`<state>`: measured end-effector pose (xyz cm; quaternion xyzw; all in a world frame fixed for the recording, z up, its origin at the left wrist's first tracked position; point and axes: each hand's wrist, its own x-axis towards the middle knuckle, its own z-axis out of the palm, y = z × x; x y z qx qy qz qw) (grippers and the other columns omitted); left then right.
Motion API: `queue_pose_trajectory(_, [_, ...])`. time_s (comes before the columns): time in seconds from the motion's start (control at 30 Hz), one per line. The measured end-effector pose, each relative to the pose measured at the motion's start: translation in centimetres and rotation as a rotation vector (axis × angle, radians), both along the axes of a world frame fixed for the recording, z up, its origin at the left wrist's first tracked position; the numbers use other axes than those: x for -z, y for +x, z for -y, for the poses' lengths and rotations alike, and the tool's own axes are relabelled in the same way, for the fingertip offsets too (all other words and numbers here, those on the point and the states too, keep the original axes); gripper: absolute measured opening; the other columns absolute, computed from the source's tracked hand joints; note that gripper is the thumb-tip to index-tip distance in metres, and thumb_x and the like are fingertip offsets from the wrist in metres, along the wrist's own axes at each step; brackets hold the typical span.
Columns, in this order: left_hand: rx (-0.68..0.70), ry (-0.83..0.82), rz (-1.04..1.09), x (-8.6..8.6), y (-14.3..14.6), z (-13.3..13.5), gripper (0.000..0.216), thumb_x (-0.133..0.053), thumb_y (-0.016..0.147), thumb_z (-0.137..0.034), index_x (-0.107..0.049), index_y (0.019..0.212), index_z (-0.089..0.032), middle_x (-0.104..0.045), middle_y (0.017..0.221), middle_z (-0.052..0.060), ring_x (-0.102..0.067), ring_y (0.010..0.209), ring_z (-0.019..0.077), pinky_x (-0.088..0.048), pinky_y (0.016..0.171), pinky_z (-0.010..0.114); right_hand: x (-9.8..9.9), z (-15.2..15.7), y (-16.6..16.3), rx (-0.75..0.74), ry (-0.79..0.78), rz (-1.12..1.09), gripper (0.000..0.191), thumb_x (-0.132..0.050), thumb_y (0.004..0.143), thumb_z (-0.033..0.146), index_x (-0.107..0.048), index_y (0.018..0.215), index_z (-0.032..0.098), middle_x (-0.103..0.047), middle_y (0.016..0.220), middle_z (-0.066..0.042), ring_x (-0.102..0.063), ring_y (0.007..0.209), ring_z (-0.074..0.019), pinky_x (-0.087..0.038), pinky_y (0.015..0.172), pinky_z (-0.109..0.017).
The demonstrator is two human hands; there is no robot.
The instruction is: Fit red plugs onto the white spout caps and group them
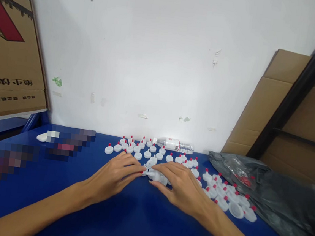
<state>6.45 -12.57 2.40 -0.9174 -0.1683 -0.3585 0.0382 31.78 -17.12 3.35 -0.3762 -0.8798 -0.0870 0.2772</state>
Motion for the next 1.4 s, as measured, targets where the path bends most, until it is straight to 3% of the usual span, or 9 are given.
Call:
queue_pose_trajectory(0.37, [-0.007, -0.015, -0.016, 0.4, 0.4, 0.3, 0.023, -0.042, 0.109, -0.027, -0.062, 0.117, -0.019, -0.071, 0.096, 0.005, -0.058, 0.083, 0.0171, -0.041, 0.075, 0.032, 0.6, 0.4, -0.9, -0.094, 0.161, -0.036, 0.037, -0.058, 0.101, 0.034, -0.059, 0.133, 0.016, -0.072, 0.115, -0.014, -0.070, 0.100, -0.0251, -0.060, 0.085, -0.043])
queue_pose_trajectory(0.53, [-0.046, -0.052, -0.063, 0.9, 0.7, 0.4, 0.032, -0.032, 0.110, -0.025, -0.060, 0.096, -0.017, -0.066, 0.087, 0.005, -0.051, 0.077, 0.0179, -0.037, 0.071, 0.033, 1.0, 0.5, -1.4, -0.137, 0.152, -0.113, 0.035, -0.057, 0.101, 0.031, -0.058, 0.133, 0.016, -0.072, 0.114, -0.013, -0.070, 0.100, -0.0237, -0.061, 0.086, -0.039])
queue_pose_trajectory(0.7, [-0.060, -0.148, -0.077, 0.7, 0.8, 1.3, 0.032, -0.030, 0.107, -0.019, -0.053, 0.084, -0.019, -0.059, 0.079, 0.003, -0.046, 0.072, 0.0185, -0.036, 0.070, 0.033, 1.1, 0.6, -1.7, -0.227, 0.248, -0.127, 0.039, -0.056, 0.102, 0.026, -0.053, 0.139, 0.015, -0.075, 0.110, -0.012, -0.073, 0.098, -0.0222, -0.062, 0.087, -0.038])
queue_pose_trajectory(0.9, [-0.036, -0.286, -0.130, 0.5, 0.7, 2.1, 0.029, -0.031, 0.105, -0.018, -0.051, 0.085, -0.020, -0.060, 0.081, 0.002, -0.049, 0.076, 0.0185, -0.037, 0.077, 0.033, 0.9, 1.1, -1.9, -0.209, 0.300, -0.026, 0.036, -0.056, 0.102, 0.025, -0.056, 0.135, 0.011, -0.076, 0.106, -0.013, -0.073, 0.096, -0.0234, -0.063, 0.083, -0.037])
queue_pose_trajectory(1.27, [-0.032, -0.265, -0.108, 1.0, 0.7, 2.4, 0.027, -0.030, 0.101, -0.011, -0.049, 0.083, -0.020, -0.056, 0.076, 0.000, -0.047, 0.070, 0.0172, -0.034, 0.074, 0.034, 0.8, 2.1, -2.4, -0.170, 0.429, 0.079, 0.027, -0.054, 0.103, 0.017, -0.059, 0.127, 0.006, -0.076, 0.104, -0.013, -0.072, 0.092, -0.0237, -0.061, 0.076, -0.036])
queue_pose_trajectory(1.4, [-0.035, -0.239, -0.147, 0.9, 0.7, 1.9, 0.027, -0.032, 0.103, -0.012, -0.049, 0.082, -0.019, -0.057, 0.077, 0.000, -0.047, 0.071, 0.0172, -0.033, 0.074, 0.034, 0.8, 2.0, -2.4, -0.146, 0.425, 0.103, 0.027, -0.052, 0.103, 0.018, -0.060, 0.126, 0.007, -0.076, 0.106, -0.014, -0.072, 0.096, -0.0241, -0.062, 0.081, -0.036])
